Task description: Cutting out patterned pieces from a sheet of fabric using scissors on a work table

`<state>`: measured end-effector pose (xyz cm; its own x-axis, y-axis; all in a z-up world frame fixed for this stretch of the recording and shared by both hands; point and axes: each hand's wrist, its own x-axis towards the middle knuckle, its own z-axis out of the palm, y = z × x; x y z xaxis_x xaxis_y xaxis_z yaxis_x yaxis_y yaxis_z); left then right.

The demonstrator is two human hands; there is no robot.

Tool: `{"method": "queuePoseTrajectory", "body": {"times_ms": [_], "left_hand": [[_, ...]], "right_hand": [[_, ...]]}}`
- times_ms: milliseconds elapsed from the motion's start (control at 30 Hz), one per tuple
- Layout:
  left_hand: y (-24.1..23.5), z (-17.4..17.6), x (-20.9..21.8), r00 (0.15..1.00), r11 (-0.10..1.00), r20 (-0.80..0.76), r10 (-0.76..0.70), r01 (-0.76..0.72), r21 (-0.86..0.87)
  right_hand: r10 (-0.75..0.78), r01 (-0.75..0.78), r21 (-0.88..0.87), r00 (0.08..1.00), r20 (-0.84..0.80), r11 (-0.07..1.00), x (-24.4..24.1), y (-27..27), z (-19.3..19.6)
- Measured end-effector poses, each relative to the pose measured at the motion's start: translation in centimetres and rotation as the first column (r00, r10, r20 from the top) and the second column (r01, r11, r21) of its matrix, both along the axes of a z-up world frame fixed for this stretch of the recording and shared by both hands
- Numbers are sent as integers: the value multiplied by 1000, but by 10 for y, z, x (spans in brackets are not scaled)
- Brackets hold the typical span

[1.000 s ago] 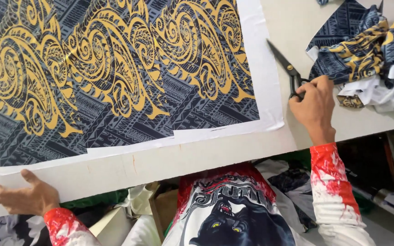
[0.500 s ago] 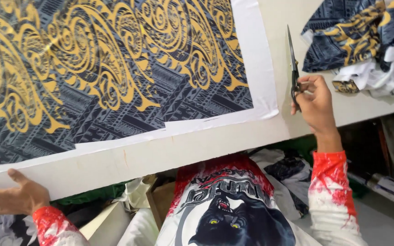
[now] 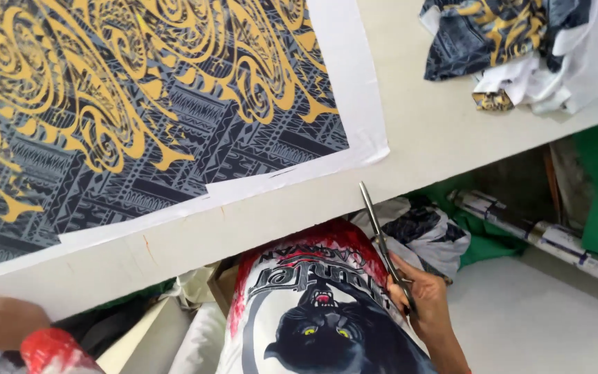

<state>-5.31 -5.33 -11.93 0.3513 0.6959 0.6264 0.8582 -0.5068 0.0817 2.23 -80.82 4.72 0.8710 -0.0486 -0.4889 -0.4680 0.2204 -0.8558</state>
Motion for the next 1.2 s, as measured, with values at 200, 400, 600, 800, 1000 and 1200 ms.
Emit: {"method": "queuePoseTrajectory", "body": {"times_ms": [200,400,600,800,1000,1200], "left_hand": [[-171,125,98,919,931,155,-363,366,9],[-358,127,159,693,663,204,-692,721,-201],[-501,127,227,274,123,390,-879,921,-370],[-518,121,242,175,39,273,-946,897,-440],[-514,126,244,112,-32,296,-949,896,-443],[-510,130,245,105,-55,319,-942,889,-454]], "right_hand": [[69,-68,68,998,-10,995,34,26,-5],[-35,31,51,997,68,998,66,45,-5],[66,-62,-31,990,125,998,67,42,15],[43,-40,-53,997,60,998,46,22,17],[16,-14,-15,996,89,1000,51,33,-16],[42,-38,-54,997,66,998,68,49,-8]]}}
